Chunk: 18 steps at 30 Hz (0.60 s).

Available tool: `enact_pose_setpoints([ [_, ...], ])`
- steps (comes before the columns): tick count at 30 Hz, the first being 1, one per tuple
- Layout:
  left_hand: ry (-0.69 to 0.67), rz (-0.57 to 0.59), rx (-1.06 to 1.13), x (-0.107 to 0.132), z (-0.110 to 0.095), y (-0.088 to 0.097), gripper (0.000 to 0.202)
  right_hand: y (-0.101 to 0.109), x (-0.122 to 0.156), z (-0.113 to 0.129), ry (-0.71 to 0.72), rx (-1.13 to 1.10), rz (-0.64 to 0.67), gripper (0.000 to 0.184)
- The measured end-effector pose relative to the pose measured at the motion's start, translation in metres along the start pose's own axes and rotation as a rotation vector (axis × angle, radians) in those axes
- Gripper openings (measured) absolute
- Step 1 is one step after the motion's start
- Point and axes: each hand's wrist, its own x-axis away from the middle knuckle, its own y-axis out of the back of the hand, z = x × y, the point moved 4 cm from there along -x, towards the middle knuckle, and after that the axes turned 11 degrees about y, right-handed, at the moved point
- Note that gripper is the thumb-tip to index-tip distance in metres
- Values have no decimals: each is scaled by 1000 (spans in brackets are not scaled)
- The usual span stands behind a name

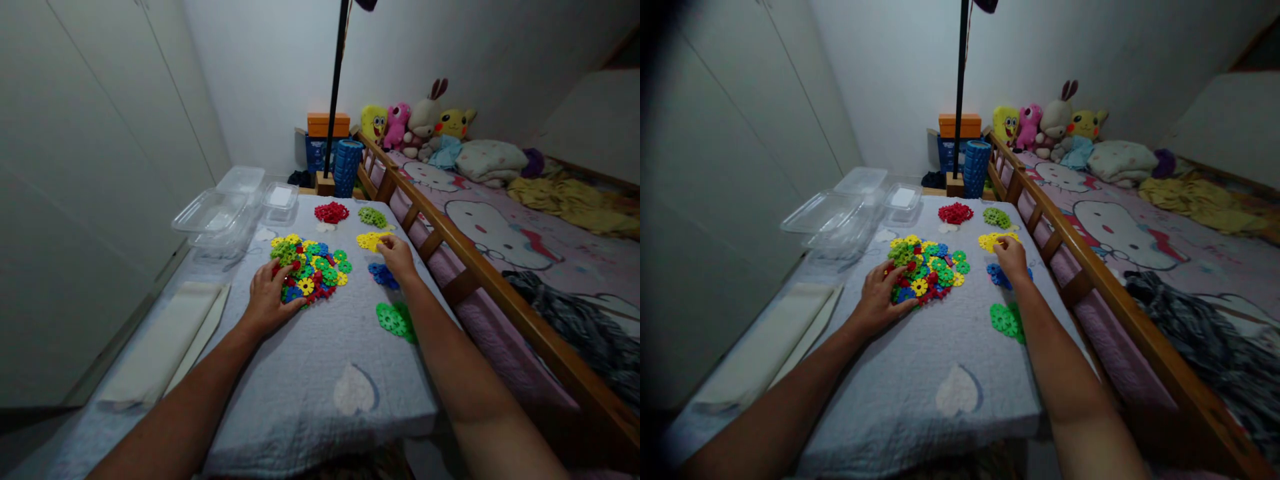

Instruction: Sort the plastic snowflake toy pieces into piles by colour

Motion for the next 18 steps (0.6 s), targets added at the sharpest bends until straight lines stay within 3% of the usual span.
enact_pose_setpoints([
  [3,5,-5,-8,0,0,0,71,17,-20,-29,-218,11,-128,18],
  [6,19,-5,-11,-1,0,0,68,23,-34,-47,-328,48,-204,13],
  [14,20,-16,10,-2,3,0,66,1,-53,-73,-404,64,-219,15],
  [18,10,-10,26,-3,5,-1,66,-6,-57,-79,-314,93,-163,11],
])
